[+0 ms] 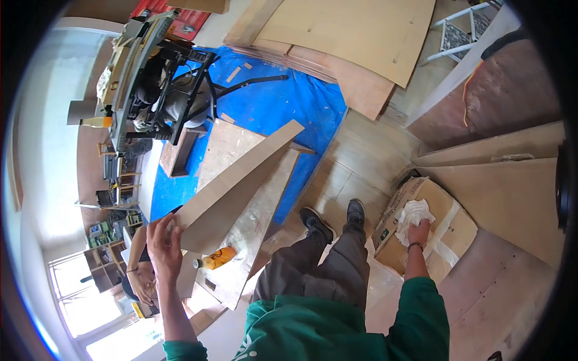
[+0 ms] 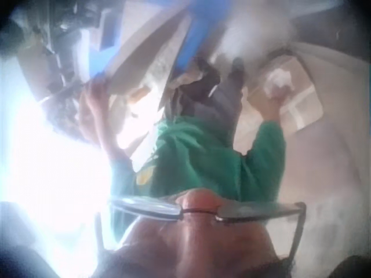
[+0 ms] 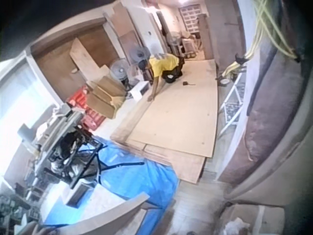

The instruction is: The person picks up thin wooden laminate strips and aligns them against the edges of constructed wooden panels. The person uses a cloth to wipe down the surfaces and applies pressure by hand to secure the laminate pieces to the edges of the boards.

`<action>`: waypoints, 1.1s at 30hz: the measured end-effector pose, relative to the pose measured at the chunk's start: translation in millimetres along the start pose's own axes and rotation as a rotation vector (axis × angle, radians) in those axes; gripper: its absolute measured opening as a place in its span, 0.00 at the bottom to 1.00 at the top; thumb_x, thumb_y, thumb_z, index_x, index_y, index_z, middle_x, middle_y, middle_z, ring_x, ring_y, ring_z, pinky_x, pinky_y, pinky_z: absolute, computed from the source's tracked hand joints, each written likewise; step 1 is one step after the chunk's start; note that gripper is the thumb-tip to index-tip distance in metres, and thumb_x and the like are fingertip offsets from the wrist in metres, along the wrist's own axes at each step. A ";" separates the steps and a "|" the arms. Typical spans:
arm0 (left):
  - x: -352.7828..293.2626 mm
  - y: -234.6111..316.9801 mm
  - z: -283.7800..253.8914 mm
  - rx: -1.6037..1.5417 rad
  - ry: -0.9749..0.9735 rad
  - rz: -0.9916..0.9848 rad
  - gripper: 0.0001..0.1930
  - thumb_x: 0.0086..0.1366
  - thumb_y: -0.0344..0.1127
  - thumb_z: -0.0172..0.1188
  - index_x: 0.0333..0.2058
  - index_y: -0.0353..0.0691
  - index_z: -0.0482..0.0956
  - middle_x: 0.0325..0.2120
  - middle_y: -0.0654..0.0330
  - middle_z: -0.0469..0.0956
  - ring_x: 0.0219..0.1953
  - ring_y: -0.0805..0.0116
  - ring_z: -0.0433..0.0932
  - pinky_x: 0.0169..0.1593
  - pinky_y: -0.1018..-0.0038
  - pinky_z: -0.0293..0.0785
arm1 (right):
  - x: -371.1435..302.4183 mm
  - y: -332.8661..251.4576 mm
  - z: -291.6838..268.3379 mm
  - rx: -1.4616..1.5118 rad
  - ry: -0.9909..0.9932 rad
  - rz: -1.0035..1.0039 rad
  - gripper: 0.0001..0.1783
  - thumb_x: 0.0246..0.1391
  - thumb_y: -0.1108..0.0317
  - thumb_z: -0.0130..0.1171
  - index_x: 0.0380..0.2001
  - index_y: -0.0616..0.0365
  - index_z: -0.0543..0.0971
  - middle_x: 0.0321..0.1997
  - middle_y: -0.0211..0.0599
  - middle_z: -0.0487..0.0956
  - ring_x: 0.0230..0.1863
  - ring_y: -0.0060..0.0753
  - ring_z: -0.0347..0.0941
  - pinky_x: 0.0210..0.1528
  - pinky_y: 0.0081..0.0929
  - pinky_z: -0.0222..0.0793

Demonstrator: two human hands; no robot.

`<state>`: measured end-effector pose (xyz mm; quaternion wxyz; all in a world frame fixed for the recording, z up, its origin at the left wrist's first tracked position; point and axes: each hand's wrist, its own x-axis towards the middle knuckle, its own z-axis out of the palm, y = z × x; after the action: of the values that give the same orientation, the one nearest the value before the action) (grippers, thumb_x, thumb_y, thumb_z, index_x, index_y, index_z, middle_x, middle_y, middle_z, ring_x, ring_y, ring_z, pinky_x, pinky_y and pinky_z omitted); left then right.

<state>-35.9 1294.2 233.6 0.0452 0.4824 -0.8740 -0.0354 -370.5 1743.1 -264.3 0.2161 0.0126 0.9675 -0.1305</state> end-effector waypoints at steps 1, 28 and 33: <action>2.2 6.9 -4.0 0.157 -0.081 0.043 0.17 0.62 0.32 0.58 0.50 0.40 0.76 0.42 0.51 0.73 0.44 0.53 0.72 0.49 0.62 0.67 | 3.9 -0.6 -3.0 0.019 -0.045 -0.004 0.20 0.41 0.66 0.64 0.38 0.58 0.71 0.47 0.49 0.73 0.48 0.57 0.70 0.49 0.44 0.69; -33.6 -66.7 32.8 -0.557 -0.027 -0.250 0.32 0.41 0.35 0.76 0.46 0.37 0.72 0.38 0.53 0.76 0.43 0.54 0.76 0.48 0.64 0.71 | -312.4 -482.9 -222.7 0.573 -0.540 -1.366 0.23 0.54 0.74 0.59 0.55 0.56 0.75 0.48 0.46 0.74 0.50 0.41 0.72 0.54 0.33 0.67; -30.4 -72.8 38.2 -0.509 0.106 -0.168 0.26 0.42 0.37 0.75 0.41 0.36 0.74 0.34 0.52 0.75 0.40 0.49 0.74 0.46 0.62 0.70 | -287.9 -497.8 -170.5 0.318 -0.574 -1.134 0.20 0.55 0.68 0.59 0.52 0.56 0.77 0.46 0.47 0.76 0.48 0.42 0.73 0.52 0.34 0.68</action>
<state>37.1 1281.9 186.5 0.2074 0.5275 -0.7903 -0.2325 -220.5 1315.6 128.8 0.3591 -0.5030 0.6970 -0.3636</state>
